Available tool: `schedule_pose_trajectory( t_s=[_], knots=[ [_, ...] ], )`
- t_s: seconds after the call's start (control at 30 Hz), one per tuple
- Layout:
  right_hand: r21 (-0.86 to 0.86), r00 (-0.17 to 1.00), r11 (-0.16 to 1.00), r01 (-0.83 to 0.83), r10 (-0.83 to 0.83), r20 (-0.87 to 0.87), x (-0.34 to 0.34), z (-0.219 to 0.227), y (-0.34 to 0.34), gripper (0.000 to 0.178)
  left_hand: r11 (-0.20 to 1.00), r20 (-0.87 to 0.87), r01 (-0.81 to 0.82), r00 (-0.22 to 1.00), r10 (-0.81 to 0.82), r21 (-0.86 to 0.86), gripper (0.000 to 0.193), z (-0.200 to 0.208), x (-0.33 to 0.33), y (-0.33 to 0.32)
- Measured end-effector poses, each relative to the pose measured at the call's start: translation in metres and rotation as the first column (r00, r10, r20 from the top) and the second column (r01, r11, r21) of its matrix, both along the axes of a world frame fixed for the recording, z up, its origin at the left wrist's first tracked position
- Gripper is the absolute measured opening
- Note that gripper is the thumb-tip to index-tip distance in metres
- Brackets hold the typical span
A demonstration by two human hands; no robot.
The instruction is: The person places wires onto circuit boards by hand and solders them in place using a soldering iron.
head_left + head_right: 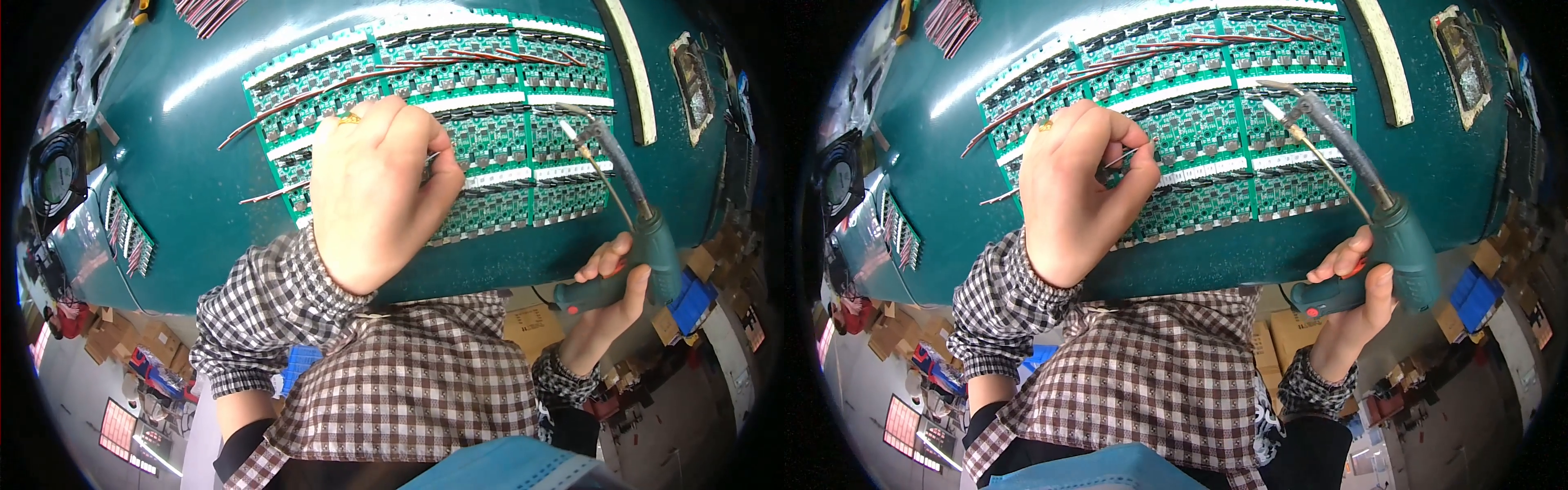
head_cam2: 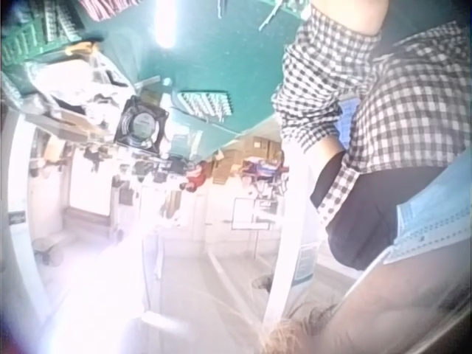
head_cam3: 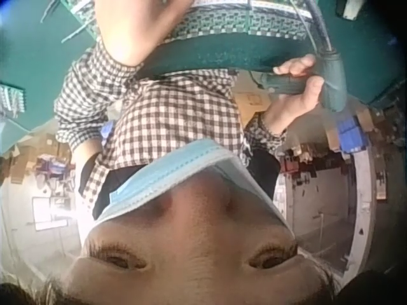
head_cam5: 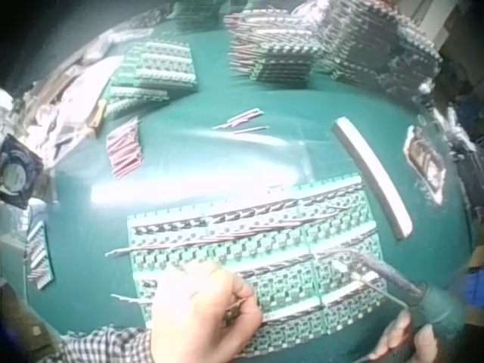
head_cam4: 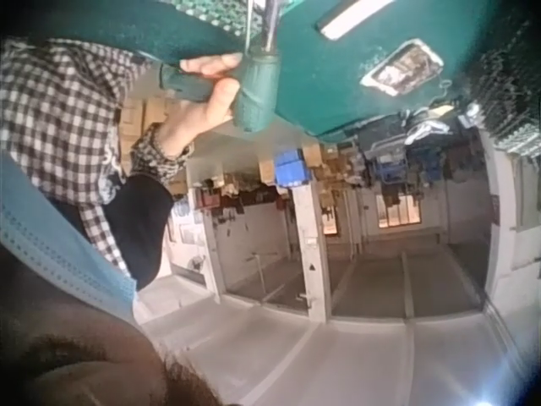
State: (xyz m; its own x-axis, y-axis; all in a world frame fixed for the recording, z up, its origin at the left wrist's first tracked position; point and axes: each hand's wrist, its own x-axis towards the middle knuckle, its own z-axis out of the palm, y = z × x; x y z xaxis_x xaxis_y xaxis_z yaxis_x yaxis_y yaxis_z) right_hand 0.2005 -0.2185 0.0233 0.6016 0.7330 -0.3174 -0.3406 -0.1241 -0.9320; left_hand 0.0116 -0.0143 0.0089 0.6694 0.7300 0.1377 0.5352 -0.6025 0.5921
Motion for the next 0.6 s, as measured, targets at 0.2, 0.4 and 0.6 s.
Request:
schedule_pose_trajectory(
  t_s=[0.2, 0.4, 0.6],
  knots=[
    [0.162, 0.979, 0.984, 0.073, -0.040, -0.198, 0.021, -0.012, -0.001, 0.044, 1.000, -0.029, 0.022, 0.999, -0.023, -0.020, 0.015, 0.004, -0.005, 0.001],
    [0.220, 0.972, 0.971, 0.097, -0.045, -0.232, 0.031, -0.025, -0.005, 0.045, 0.988, -0.033, 0.139, 0.990, -0.137, 0.072, 0.035, 0.013, -0.020, -0.014],
    [0.253, 0.977, 0.966, 0.060, -0.005, -0.213, 0.033, -0.030, -0.006, 0.046, 0.967, -0.106, 0.131, 0.988, -0.110, 0.217, 0.047, 0.007, -0.022, -0.027]
  ],
)
